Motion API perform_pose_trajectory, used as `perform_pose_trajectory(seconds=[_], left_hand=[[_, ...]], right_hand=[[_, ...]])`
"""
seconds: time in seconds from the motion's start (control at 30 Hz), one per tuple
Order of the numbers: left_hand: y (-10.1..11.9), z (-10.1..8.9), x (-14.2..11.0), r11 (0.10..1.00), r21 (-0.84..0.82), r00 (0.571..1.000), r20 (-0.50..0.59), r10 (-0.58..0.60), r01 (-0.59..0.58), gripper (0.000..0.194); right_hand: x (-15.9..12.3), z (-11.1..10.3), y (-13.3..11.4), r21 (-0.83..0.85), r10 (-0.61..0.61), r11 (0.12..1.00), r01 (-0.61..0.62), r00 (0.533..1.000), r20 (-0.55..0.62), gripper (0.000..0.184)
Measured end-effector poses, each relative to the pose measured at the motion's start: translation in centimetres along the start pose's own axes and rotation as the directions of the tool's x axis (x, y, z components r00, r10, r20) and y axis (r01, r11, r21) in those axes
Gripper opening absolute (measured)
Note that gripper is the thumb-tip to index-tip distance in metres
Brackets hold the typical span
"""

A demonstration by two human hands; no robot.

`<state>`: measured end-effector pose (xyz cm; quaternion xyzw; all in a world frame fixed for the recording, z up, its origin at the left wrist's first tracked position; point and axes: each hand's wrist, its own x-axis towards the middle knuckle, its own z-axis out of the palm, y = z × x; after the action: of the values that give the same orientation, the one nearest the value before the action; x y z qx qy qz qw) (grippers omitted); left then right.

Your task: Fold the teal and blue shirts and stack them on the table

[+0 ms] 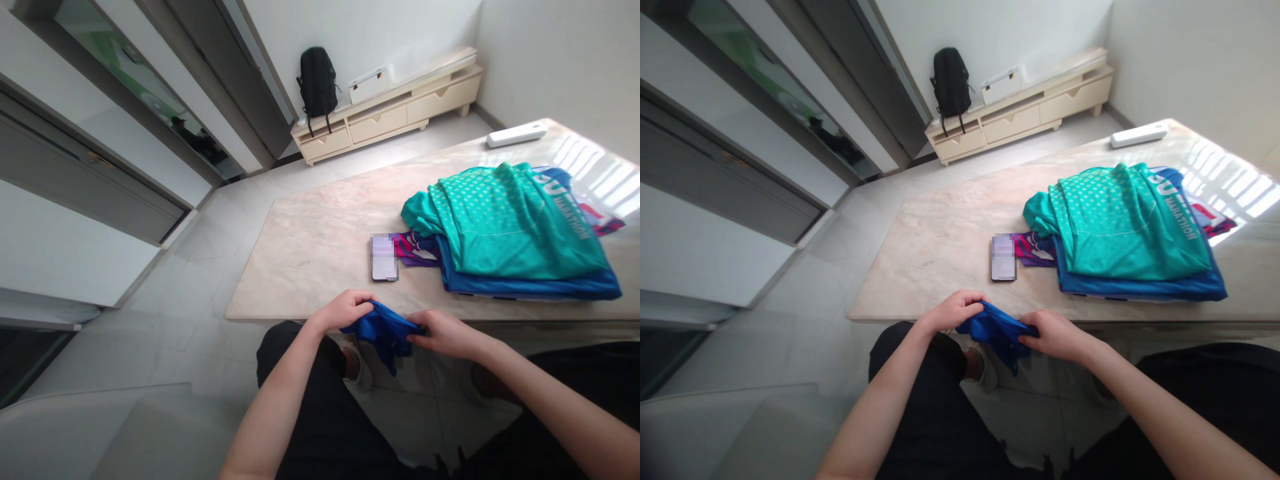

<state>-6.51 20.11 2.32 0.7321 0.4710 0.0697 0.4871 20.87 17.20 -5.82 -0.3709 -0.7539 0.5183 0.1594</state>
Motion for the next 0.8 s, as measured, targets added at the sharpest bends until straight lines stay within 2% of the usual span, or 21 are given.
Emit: perform_pose_trajectory(seconds=[0.13,0.2,0.23,0.3,0.37,0.43,0.5,0.63,0.7,0.8], left_hand=[[-0.5,-0.1,0.3,0.994,0.106,0.993,-0.12,-0.011,0.024,0.03],[-0.8,0.0,0.6,0.986,0.165,0.987,-0.161,-0.005,0.032,0.028],[-0.9,0.2,0.7,0.982,0.188,0.986,-0.169,0.002,0.03,0.027],[-1.0,0.4,0.9,0.977,0.214,0.985,-0.169,0.022,0.015,0.024],[-0.9,0.6,0.9,0.977,0.214,0.987,-0.158,0.037,-0.002,0.023],[-0.6,0.8,0.8,0.98,0.196,0.991,-0.131,0.039,-0.013,0.028],[-0.3,1.0,0.6,0.992,0.121,0.997,-0.058,0.044,-0.037,0.039],[0.2,1.8,0.4,0.97,-0.218,0.985,0.108,0.135,-0.109,0.064],[0.4,2.3,0.5,0.96,-0.246,0.98,0.116,0.164,-0.132,0.063],[0.4,2.8,0.9,0.981,-0.144,0.985,0.09,0.145,-0.131,0.045]], right_hand=[[-0.2,-0.4,-0.7,0.159,-0.011,0.987,-0.005,0.995,0.104,0.026],[-0.3,-0.3,-1.0,0.331,0.003,0.942,-0.058,0.986,0.166,0.037],[-0.4,-0.1,-1.1,0.446,0.017,0.889,-0.105,0.98,0.196,0.039],[-0.5,0.3,-1.2,0.681,0.046,0.704,-0.203,0.969,0.241,0.038],[-0.7,0.6,-1.3,0.814,0.065,0.53,-0.236,0.969,0.239,0.035],[-0.7,0.7,-1.4,0.875,0.07,0.435,-0.213,0.977,0.203,0.034],[-0.7,0.7,-1.6,0.904,0.072,0.394,-0.167,0.986,0.151,0.034],[-0.3,0.6,-1.6,0.939,0.084,0.333,-0.088,0.994,0.063,0.029],[-0.1,0.7,-1.4,0.949,0.085,0.308,-0.062,0.996,0.038,0.029],[0.2,1.1,-1.0,0.954,0.089,0.297,-0.048,0.996,0.022,0.034]])
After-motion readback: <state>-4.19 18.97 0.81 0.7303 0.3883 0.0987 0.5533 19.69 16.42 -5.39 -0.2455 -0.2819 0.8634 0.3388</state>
